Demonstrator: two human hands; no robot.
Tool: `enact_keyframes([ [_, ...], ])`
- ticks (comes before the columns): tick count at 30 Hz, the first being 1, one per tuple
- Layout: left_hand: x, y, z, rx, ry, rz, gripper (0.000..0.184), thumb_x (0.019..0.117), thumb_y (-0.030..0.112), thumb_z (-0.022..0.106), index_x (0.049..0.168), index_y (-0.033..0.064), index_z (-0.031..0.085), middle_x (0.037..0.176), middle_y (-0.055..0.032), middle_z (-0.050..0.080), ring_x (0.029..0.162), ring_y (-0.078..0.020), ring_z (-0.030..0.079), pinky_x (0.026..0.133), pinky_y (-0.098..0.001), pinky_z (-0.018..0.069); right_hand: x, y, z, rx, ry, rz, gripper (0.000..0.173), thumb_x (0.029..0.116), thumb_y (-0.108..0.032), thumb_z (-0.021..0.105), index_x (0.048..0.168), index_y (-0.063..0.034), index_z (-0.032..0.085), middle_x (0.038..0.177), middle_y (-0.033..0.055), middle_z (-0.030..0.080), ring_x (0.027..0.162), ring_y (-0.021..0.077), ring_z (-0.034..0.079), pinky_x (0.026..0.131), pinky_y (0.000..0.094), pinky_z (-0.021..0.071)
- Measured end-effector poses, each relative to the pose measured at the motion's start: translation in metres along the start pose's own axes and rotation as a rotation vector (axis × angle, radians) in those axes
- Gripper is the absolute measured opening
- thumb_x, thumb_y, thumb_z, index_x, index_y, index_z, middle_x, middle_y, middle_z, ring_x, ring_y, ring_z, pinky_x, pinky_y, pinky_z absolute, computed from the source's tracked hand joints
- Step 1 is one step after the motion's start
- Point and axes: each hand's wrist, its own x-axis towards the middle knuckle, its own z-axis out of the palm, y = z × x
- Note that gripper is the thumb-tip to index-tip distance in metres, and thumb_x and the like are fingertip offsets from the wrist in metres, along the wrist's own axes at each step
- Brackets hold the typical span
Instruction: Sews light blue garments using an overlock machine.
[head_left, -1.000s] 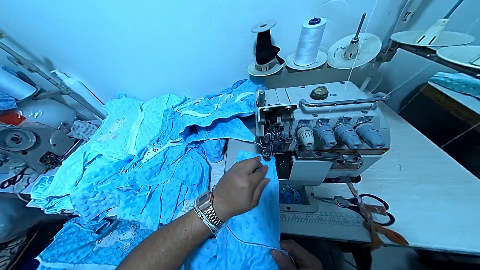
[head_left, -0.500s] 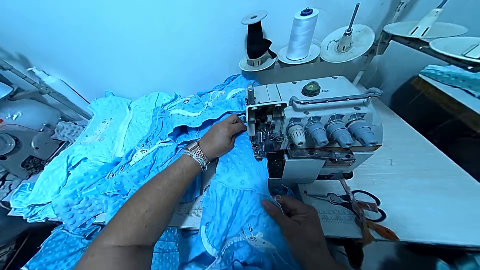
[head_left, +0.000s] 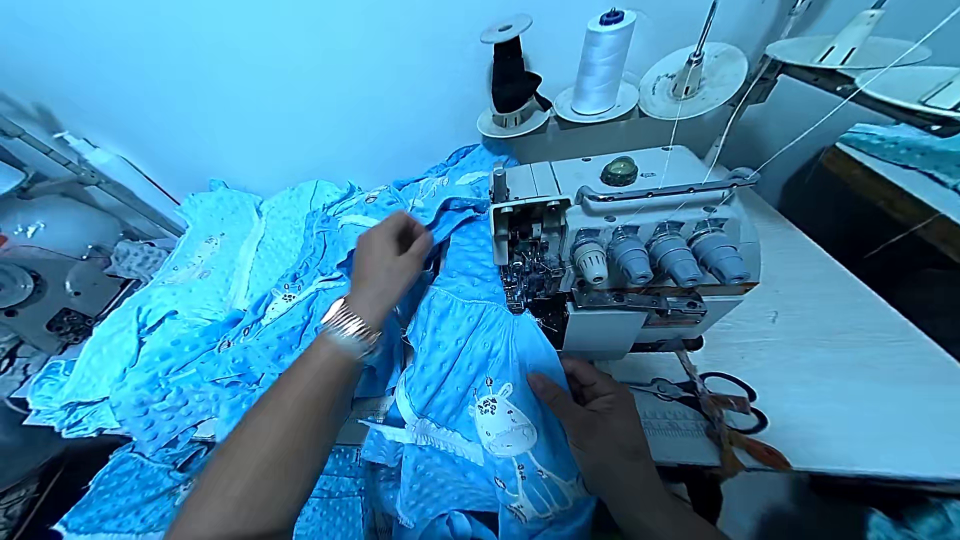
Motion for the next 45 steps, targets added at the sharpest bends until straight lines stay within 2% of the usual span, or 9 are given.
enact_keyframes([
  [4, -0.108, 0.001, -0.02, -0.452, -0.554, -0.442, 0.051, 0.0976, 0.052, 0.055, 0.118, 0.0072, 0.068, 0.101, -0.0015, 0.073, 0.092, -0.0097, 0.069, 0.084, -0.0341, 0.0586, -0.005, 0.003, -0.008, 0.045, 0.009, -0.015, 0.026, 0.0914, -0.004, 0.068, 0.116, -0.008, 0.059, 0.091, 0.0061, 0.074, 0.076, 0.014, 0.073, 0.065, 0.0253, 0.0619],
  [9, -0.157, 0.019, 0.013, -0.753, -0.213, -0.788, 0.029, 0.1015, 0.019, 0.062, 0.127, 0.0052, 0.06, 0.099, -0.0067, 0.074, 0.087, -0.0142, 0.073, 0.078, -0.0337, 0.062, -0.004, -0.002, -0.019, -0.099, -0.108, 0.137, 0.012, 0.0907, -0.016, 0.072, 0.086, -0.009, 0.064, 0.072, 0.0039, 0.066, 0.063, 0.0119, 0.064, 0.057, 0.0265, 0.0546],
  [15, -0.062, 0.027, -0.068, 0.127, -0.248, -0.073, 0.026, 0.1057, 0.023, 0.057, 0.096, 0.0031, 0.071, 0.08, -0.0081, 0.067, 0.075, -0.018, 0.065, 0.071, -0.0455, 0.0525, -0.019, -0.011, 0.001, 0.139, -0.29, 0.423, 0.019, 0.0923, -0.013, 0.073, 0.079, -0.0013, 0.067, 0.076, 0.0091, 0.07, 0.071, 0.015, 0.069, 0.069, 0.031, 0.0594],
  [19, -0.012, 0.038, -0.082, 0.358, -0.33, 0.226, 0.027, 0.1052, 0.024, 0.058, 0.094, 0.0042, 0.073, 0.081, -0.0096, 0.068, 0.077, -0.0217, 0.066, 0.073, -0.0493, 0.0521, -0.019, -0.014, 0.017, 0.305, -0.228, 0.338, 0.027, 0.0926, -0.008, 0.069, 0.118, -0.0007, 0.067, 0.101, 0.0152, 0.074, 0.089, 0.0214, 0.074, 0.08, 0.0364, 0.0625],
  [23, -0.004, 0.029, -0.075, 0.35, -0.432, 0.123, 0.022, 0.1046, 0.018, 0.06, 0.099, 0.0011, 0.073, 0.089, -0.0123, 0.07, 0.085, -0.0225, 0.067, 0.082, -0.0477, 0.0523, -0.013, -0.018, 0.02, 0.387, -0.213, 0.345, 0.033, 0.0944, -0.006, 0.067, 0.127, -0.0042, 0.063, 0.107, 0.0159, 0.072, 0.093, 0.022, 0.073, 0.082, 0.0372, 0.0615],
  [33, -0.019, -0.013, -0.065, 0.132, -0.502, -0.191, 0.032, 0.1076, 0.024, 0.053, 0.09, 0.0022, 0.07, 0.075, -0.0029, 0.064, 0.069, -0.0083, 0.059, 0.07, -0.0325, 0.0499, -0.017, -0.007, 0.02, 0.179, -0.062, 0.261, 0.026, 0.0881, -0.003, 0.076, 0.069, -0.0032, 0.059, 0.064, 0.0059, 0.058, 0.059, 0.0107, 0.056, 0.058, 0.0232, 0.0493],
  [36, -0.021, -0.011, -0.063, 0.21, -0.479, -0.153, 0.03, 0.1068, 0.026, 0.056, 0.099, 0.0006, 0.072, 0.088, -0.0116, 0.069, 0.085, -0.0211, 0.066, 0.082, -0.0482, 0.0512, -0.014, -0.015, 0.022, 0.16, -0.086, 0.274, 0.007, 0.0918, -0.004, 0.073, 0.091, -0.0012, 0.068, 0.079, 0.0088, 0.069, 0.071, 0.0131, 0.066, 0.067, 0.0258, 0.056],
  [42, -0.032, 0.004, -0.061, 0.247, -0.27, -0.013, 0.022, 0.1057, 0.019, 0.058, 0.102, 0.0034, 0.073, 0.094, -0.0133, 0.072, 0.091, -0.0262, 0.069, 0.084, -0.0539, 0.0512, -0.009, -0.018, 0.021, 0.24, -0.089, 0.151, 0.057, 0.0975, 0.0, 0.063, 0.151, -0.0149, 0.052, 0.115, 0.0117, 0.073, 0.096, 0.0197, 0.074, 0.084, 0.0336, 0.0618],
  [45, -0.033, -0.002, -0.06, 0.305, -0.25, 0.014, 0.023, 0.1055, 0.02, 0.058, 0.101, 0.0032, 0.073, 0.095, -0.0153, 0.072, 0.094, -0.0316, 0.069, 0.085, -0.0593, 0.0505, -0.016, -0.013, 0.019, 0.211, -0.081, 0.154, 0.05, 0.0963, -0.001, 0.063, 0.145, -0.0125, 0.057, 0.099, 0.0123, 0.074, 0.085, 0.0193, 0.074, 0.077, 0.0331, 0.0618],
])
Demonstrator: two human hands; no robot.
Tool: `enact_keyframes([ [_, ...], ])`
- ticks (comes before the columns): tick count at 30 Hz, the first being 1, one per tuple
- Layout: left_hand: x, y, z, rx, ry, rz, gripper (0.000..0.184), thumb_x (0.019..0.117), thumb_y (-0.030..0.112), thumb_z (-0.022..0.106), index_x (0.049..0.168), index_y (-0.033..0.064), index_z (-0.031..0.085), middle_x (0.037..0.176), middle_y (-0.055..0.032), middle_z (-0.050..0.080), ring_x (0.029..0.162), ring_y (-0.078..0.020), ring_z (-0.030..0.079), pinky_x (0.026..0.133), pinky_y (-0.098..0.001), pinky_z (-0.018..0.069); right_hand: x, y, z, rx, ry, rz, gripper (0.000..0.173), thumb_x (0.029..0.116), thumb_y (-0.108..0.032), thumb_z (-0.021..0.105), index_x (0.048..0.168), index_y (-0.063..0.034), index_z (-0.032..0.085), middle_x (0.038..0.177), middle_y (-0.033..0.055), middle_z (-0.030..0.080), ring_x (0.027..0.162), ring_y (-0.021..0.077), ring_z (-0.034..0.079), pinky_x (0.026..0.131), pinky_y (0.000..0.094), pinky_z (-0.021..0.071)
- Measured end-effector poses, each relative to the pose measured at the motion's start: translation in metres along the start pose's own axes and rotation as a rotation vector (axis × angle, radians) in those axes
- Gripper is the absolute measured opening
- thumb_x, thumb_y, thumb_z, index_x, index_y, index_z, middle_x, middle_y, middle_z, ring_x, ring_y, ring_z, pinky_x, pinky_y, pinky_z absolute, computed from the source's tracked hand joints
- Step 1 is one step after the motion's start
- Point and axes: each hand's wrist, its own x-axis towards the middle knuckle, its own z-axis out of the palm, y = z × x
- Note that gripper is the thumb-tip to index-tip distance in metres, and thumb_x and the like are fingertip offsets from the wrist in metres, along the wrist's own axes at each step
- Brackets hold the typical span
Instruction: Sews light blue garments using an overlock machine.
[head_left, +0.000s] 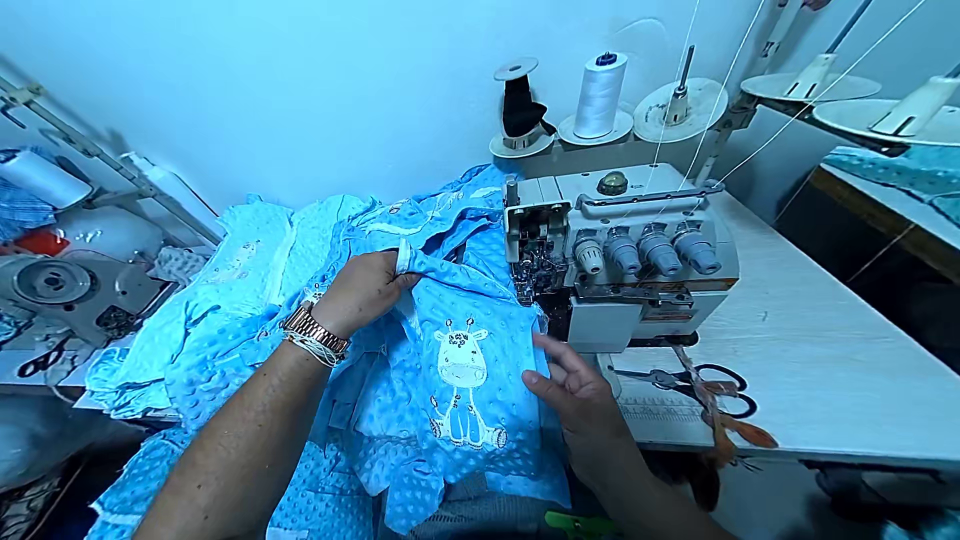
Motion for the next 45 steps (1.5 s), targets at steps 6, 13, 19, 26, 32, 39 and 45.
enact_keyframes([
  [6, -0.009, -0.001, 0.016, 0.109, 0.066, 0.005, 0.027, 0.0992, 0.027, 0.068, 0.106, 0.002, 0.076, 0.107, -0.0193, 0.071, 0.107, -0.04, 0.065, 0.093, -0.0655, 0.0446, -0.01, 0.008, 0.003, -0.056, 0.031, 0.046, 0.025, 0.0909, -0.003, 0.072, 0.115, -0.0008, 0.065, 0.087, 0.0103, 0.074, 0.077, 0.0152, 0.073, 0.071, 0.0274, 0.0608],
  [13, -0.047, 0.047, 0.033, 0.177, 0.468, 0.216, 0.042, 0.0954, 0.025, 0.066, 0.127, -0.0024, 0.066, 0.136, -0.0261, 0.06, 0.122, -0.0446, 0.058, 0.099, -0.0616, 0.0465, -0.004, 0.004, 0.001, -0.052, -0.043, 0.2, 0.018, 0.0918, -0.01, 0.073, 0.078, -0.0017, 0.065, 0.075, 0.0101, 0.069, 0.07, 0.0148, 0.069, 0.067, 0.0282, 0.0589],
  [19, -0.049, 0.064, 0.095, -0.109, 0.179, 0.602, 0.034, 0.1035, 0.018, 0.047, 0.119, 0.0065, 0.074, 0.128, -0.0124, 0.068, 0.121, -0.0261, 0.064, 0.102, -0.0451, 0.0514, -0.004, 0.006, 0.003, -0.061, 0.026, 0.048, 0.015, 0.0977, -0.004, 0.064, 0.111, -0.0012, 0.07, 0.088, 0.0105, 0.073, 0.078, 0.0152, 0.072, 0.072, 0.0278, 0.0603],
  [26, -0.044, 0.055, 0.1, -0.204, 0.199, 0.553, 0.031, 0.102, 0.016, 0.05, 0.118, 0.0071, 0.076, 0.125, -0.0092, 0.07, 0.117, -0.0227, 0.064, 0.101, -0.0432, 0.0503, -0.003, 0.001, 0.001, 0.032, -0.033, 0.092, 0.035, 0.0969, 0.0, 0.061, 0.132, -0.003, 0.062, 0.101, 0.0136, 0.073, 0.087, 0.018, 0.073, 0.079, 0.0313, 0.0614],
  [32, -0.043, 0.052, 0.098, -0.281, 0.202, 0.551, 0.027, 0.0999, 0.014, 0.054, 0.111, 0.0057, 0.077, 0.122, -0.0083, 0.071, 0.114, -0.02, 0.065, 0.099, -0.0397, 0.0514, 0.008, -0.007, 0.007, 0.161, 0.082, 0.295, 0.016, 0.1003, -0.011, 0.063, 0.09, -0.0001, 0.067, 0.084, 0.0122, 0.068, 0.076, 0.0169, 0.067, 0.071, 0.0312, 0.0578],
  [39, -0.042, 0.051, 0.096, -0.341, 0.204, 0.545, 0.025, 0.0997, 0.012, 0.054, 0.109, 0.0048, 0.077, 0.12, -0.0073, 0.071, 0.113, -0.0174, 0.065, 0.1, -0.0354, 0.0519, 0.008, -0.007, 0.011, 0.129, 0.19, 0.078, 0.005, 0.0949, 0.0, 0.067, 0.095, -0.0027, 0.063, 0.081, 0.0096, 0.067, 0.07, 0.0139, 0.065, 0.064, 0.0281, 0.0566],
  [45, -0.041, 0.051, 0.099, -0.343, 0.216, 0.565, 0.025, 0.0996, 0.013, 0.054, 0.107, 0.0051, 0.077, 0.119, -0.0068, 0.071, 0.111, -0.0177, 0.065, 0.097, -0.0382, 0.0516, 0.007, -0.016, 0.005, 0.133, -0.002, 0.301, 0.015, 0.0976, -0.009, 0.064, 0.108, -0.0005, 0.071, 0.098, 0.0148, 0.072, 0.089, 0.0206, 0.07, 0.079, 0.0353, 0.059],
])
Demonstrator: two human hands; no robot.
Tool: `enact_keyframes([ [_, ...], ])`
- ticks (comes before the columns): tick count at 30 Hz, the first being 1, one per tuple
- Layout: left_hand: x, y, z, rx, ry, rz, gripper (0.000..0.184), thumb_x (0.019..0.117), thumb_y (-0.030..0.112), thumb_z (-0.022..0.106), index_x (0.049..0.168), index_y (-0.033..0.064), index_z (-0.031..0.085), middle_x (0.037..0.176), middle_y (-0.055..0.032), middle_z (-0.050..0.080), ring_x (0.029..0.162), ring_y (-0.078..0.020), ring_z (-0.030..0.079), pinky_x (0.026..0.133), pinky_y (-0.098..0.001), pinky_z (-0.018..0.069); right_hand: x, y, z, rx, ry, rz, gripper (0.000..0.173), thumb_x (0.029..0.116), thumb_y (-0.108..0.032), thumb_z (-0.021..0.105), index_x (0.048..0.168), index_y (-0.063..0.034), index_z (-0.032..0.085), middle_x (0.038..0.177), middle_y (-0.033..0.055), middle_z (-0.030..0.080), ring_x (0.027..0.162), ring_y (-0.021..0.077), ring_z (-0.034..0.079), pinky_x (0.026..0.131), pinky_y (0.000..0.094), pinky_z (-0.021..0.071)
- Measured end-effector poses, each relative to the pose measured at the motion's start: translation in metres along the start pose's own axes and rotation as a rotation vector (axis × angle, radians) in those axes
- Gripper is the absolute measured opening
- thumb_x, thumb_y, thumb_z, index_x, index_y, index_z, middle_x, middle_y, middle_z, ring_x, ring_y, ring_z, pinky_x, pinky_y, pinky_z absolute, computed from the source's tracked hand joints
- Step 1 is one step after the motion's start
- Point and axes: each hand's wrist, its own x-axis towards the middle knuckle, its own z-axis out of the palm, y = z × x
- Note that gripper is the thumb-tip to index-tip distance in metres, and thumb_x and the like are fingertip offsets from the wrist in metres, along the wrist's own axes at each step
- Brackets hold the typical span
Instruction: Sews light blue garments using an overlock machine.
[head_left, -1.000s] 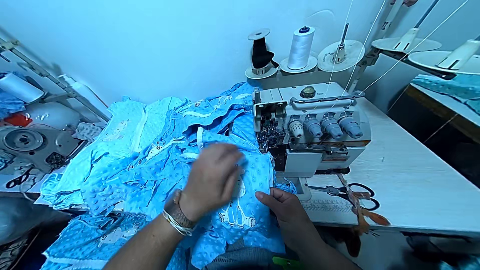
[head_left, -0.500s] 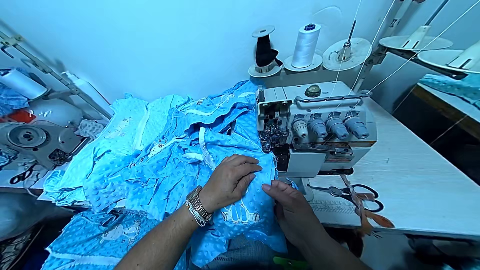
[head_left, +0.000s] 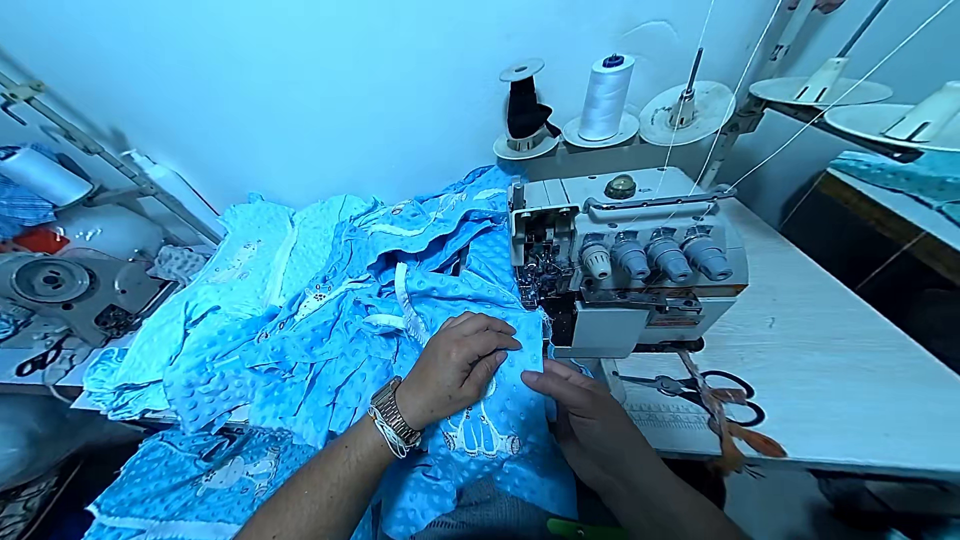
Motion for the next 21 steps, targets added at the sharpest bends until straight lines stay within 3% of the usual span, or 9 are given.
enact_keyframes([
  [3, 0.001, 0.001, 0.001, 0.0, 0.0, 0.0, 0.025, 0.1003, 0.014, 0.054, 0.107, 0.0058, 0.077, 0.119, -0.0063, 0.071, 0.111, -0.0169, 0.065, 0.096, -0.0384, 0.0514, 0.004, -0.004, 0.001, 0.073, -0.05, 0.088, 0.018, 0.1004, -0.014, 0.061, 0.105, 0.0012, 0.068, 0.097, 0.0153, 0.071, 0.092, 0.0211, 0.07, 0.084, 0.0368, 0.0591],
  [7, 0.001, -0.001, 0.0, 0.031, 0.013, -0.031, 0.025, 0.0993, 0.011, 0.054, 0.109, 0.0042, 0.076, 0.12, -0.0075, 0.071, 0.112, -0.0173, 0.065, 0.099, -0.0344, 0.0522, 0.012, -0.005, 0.004, 0.245, 0.038, 0.136, 0.017, 0.0987, -0.006, 0.059, 0.113, 0.0027, 0.064, 0.1, 0.0182, 0.07, 0.092, 0.0245, 0.071, 0.083, 0.0412, 0.0598],
  [10, -0.001, -0.006, -0.001, 0.006, 0.022, -0.063, 0.024, 0.0993, 0.011, 0.056, 0.11, 0.0033, 0.075, 0.121, -0.0084, 0.07, 0.112, -0.0168, 0.065, 0.098, -0.0318, 0.0532, 0.013, -0.004, 0.002, 0.281, 0.057, 0.146, 0.011, 0.0968, 0.0, 0.056, 0.106, 0.0026, 0.061, 0.097, 0.0189, 0.07, 0.088, 0.0252, 0.071, 0.079, 0.0416, 0.0605],
  [13, 0.0, -0.007, -0.002, -0.016, 0.027, -0.076, 0.023, 0.0986, 0.011, 0.057, 0.109, 0.0034, 0.076, 0.12, -0.0082, 0.07, 0.112, -0.0159, 0.065, 0.098, -0.0309, 0.0532, 0.01, 0.001, 0.002, 0.165, 0.047, 0.089, 0.012, 0.0984, -0.002, 0.058, 0.108, 0.0033, 0.064, 0.095, 0.0179, 0.071, 0.085, 0.0232, 0.072, 0.077, 0.038, 0.0612],
  [18, 0.001, -0.013, -0.005, -0.059, 0.038, -0.078, 0.021, 0.0922, 0.004, 0.059, 0.103, 0.0026, 0.077, 0.118, -0.0089, 0.07, 0.108, -0.0146, 0.066, 0.094, -0.028, 0.0545, 0.003, 0.015, -0.007, -0.244, 0.074, -0.15, 0.016, 0.0971, -0.013, 0.07, 0.087, -0.0003, 0.072, 0.079, 0.0116, 0.072, 0.073, 0.0182, 0.07, 0.068, 0.0322, 0.0596],
  [21, 0.001, -0.014, -0.006, -0.11, 0.039, -0.064, 0.023, 0.0867, -0.001, 0.055, 0.096, 0.0019, 0.076, 0.118, -0.0094, 0.069, 0.109, -0.0152, 0.064, 0.095, -0.0278, 0.0531, -0.004, 0.028, -0.012, -0.299, 0.073, -0.212, 0.017, 0.0925, -0.013, 0.075, 0.079, -0.0024, 0.073, 0.072, 0.0083, 0.07, 0.067, 0.014, 0.069, 0.064, 0.0279, 0.0587],
])
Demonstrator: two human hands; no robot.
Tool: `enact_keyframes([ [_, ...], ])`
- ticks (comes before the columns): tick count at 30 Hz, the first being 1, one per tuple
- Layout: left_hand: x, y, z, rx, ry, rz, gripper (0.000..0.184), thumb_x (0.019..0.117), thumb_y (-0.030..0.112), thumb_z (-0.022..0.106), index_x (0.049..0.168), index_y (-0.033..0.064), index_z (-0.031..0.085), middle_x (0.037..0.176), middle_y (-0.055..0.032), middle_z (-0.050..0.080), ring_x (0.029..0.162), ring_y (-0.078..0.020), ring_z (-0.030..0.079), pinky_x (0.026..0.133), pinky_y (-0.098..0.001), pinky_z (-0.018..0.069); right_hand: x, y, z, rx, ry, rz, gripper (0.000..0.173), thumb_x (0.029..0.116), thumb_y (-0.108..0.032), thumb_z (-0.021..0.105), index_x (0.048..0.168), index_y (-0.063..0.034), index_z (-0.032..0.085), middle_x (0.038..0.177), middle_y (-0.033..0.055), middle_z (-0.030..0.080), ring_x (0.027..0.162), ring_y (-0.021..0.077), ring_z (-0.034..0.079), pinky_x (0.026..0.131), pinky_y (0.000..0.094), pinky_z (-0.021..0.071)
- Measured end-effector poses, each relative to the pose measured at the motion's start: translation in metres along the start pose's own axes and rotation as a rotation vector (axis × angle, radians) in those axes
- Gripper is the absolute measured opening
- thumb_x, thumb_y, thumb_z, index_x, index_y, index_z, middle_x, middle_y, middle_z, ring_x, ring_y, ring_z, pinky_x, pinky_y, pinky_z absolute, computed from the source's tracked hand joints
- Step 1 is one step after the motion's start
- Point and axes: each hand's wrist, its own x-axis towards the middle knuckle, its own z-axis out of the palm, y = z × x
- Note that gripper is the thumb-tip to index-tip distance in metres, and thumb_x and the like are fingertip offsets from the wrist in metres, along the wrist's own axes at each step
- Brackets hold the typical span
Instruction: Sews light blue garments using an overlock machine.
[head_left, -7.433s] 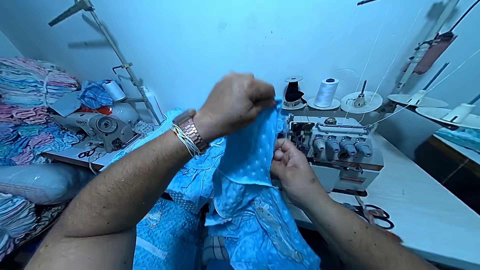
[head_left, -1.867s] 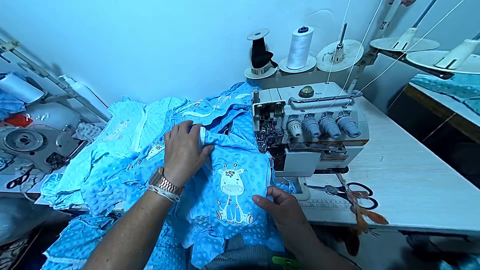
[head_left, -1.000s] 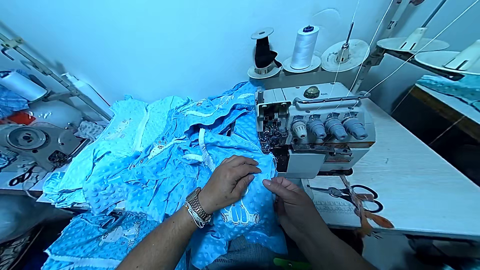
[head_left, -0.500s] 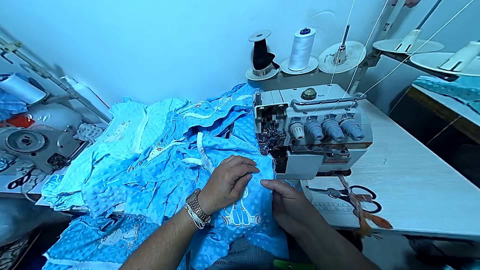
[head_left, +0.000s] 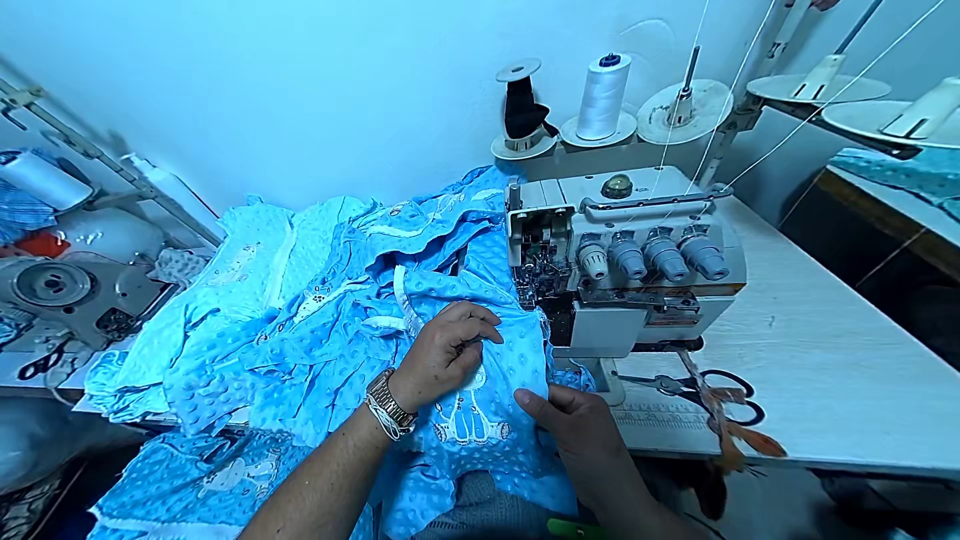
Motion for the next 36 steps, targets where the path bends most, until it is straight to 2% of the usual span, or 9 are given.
enact_keyframes([
  [5, -0.003, -0.001, 0.003, 0.098, 0.048, -0.008, 0.022, 0.0806, 0.003, 0.055, 0.089, 0.0081, 0.075, 0.106, -0.0034, 0.069, 0.105, -0.0163, 0.06, 0.092, -0.031, 0.048, -0.005, 0.007, -0.003, -0.053, 0.029, -0.193, 0.024, 0.0858, -0.02, 0.079, 0.066, -0.0084, 0.071, 0.07, 0.0016, 0.064, 0.063, 0.0074, 0.06, 0.057, 0.0196, 0.0506],
  [9, 0.001, 0.01, 0.001, 0.187, 0.027, -0.098, 0.024, 0.0769, 0.006, 0.059, 0.094, 0.0093, 0.075, 0.096, -0.0018, 0.066, 0.096, -0.0175, 0.062, 0.083, -0.0405, 0.0496, -0.006, -0.001, -0.005, -0.132, 0.043, -0.339, 0.024, 0.0862, -0.025, 0.078, 0.067, -0.0119, 0.073, 0.072, -0.0019, 0.065, 0.062, 0.0039, 0.059, 0.054, 0.0155, 0.0479],
  [13, 0.003, 0.013, 0.003, 0.288, -0.011, -0.044, 0.024, 0.0764, 0.006, 0.059, 0.095, 0.0111, 0.073, 0.1, -0.0039, 0.066, 0.097, -0.0211, 0.062, 0.081, -0.0438, 0.048, -0.008, -0.001, -0.005, -0.168, 0.044, -0.414, 0.019, 0.0862, -0.027, 0.078, 0.074, -0.0119, 0.077, 0.076, -0.002, 0.068, 0.063, 0.0032, 0.062, 0.054, 0.015, 0.0512],
  [16, 0.0, 0.016, 0.012, 0.443, -0.049, 0.064, 0.022, 0.0818, 0.007, 0.06, 0.098, 0.0123, 0.075, 0.123, -0.0109, 0.067, 0.116, -0.0316, 0.063, 0.091, -0.055, 0.049, -0.009, 0.009, -0.005, -0.212, 0.06, -0.46, 0.022, 0.0872, -0.03, 0.078, 0.074, -0.0118, 0.076, 0.076, -0.0035, 0.067, 0.06, 0.0006, 0.059, 0.052, 0.0133, 0.0491],
  [19, -0.008, 0.01, 0.021, 0.449, -0.064, 0.19, 0.026, 0.0886, 0.005, 0.054, 0.106, 0.0084, 0.073, 0.134, -0.0103, 0.068, 0.13, -0.027, 0.06, 0.105, -0.0501, 0.0467, -0.009, 0.017, -0.009, -0.192, 0.066, -0.459, 0.024, 0.0881, -0.028, 0.077, 0.073, -0.0108, 0.074, 0.074, -0.003, 0.066, 0.058, 0.0005, 0.057, 0.051, 0.0133, 0.0481],
  [22, -0.015, 0.004, 0.019, 0.315, -0.069, 0.184, 0.035, 0.0993, 0.01, 0.043, 0.119, 0.0052, 0.071, 0.137, -0.01, 0.067, 0.135, -0.0229, 0.057, 0.117, -0.0479, 0.0394, -0.012, 0.025, -0.018, -0.135, 0.054, -0.407, 0.022, 0.0891, -0.026, 0.077, 0.075, -0.009, 0.074, 0.073, -0.0021, 0.067, 0.058, 0.0016, 0.059, 0.052, 0.0147, 0.0496],
  [26, -0.011, -0.005, 0.013, 0.218, -0.027, 0.133, 0.035, 0.1052, 0.023, 0.049, 0.12, 0.0058, 0.076, 0.134, -0.0105, 0.069, 0.133, -0.023, 0.06, 0.118, -0.0454, 0.0403, -0.017, 0.035, -0.022, -0.038, 0.041, -0.374, 0.016, 0.091, -0.019, 0.075, 0.081, -0.0071, 0.076, 0.073, -0.0029, 0.071, 0.061, 0.0006, 0.064, 0.057, 0.0159, 0.0547],
  [30, 0.004, -0.011, 0.006, 0.184, -0.054, 0.102, 0.03, 0.1021, 0.021, 0.055, 0.114, 0.0054, 0.079, 0.132, -0.0123, 0.07, 0.133, -0.025, 0.06, 0.116, -0.0401, 0.0433, -0.011, 0.033, -0.017, 0.04, 0.081, -0.363, 0.01, 0.091, -0.015, 0.075, 0.084, -0.0077, 0.076, 0.072, -0.0033, 0.072, 0.062, 0.0016, 0.067, 0.059, 0.0175, 0.0577],
  [36, 0.037, -0.051, -0.007, 0.135, -0.165, 0.082, 0.035, 0.1027, 0.02, 0.051, 0.121, 0.0045, 0.076, 0.138, -0.0164, 0.065, 0.137, -0.0283, 0.057, 0.118, -0.0449, 0.0396, 0.018, 0.016, -0.005, -0.018, 0.063, -0.296, 0.015, 0.0909, -0.018, 0.074, 0.079, -0.0082, 0.072, 0.066, -0.0007, 0.067, 0.057, 0.0049, 0.063, 0.054, 0.0191, 0.054],
])
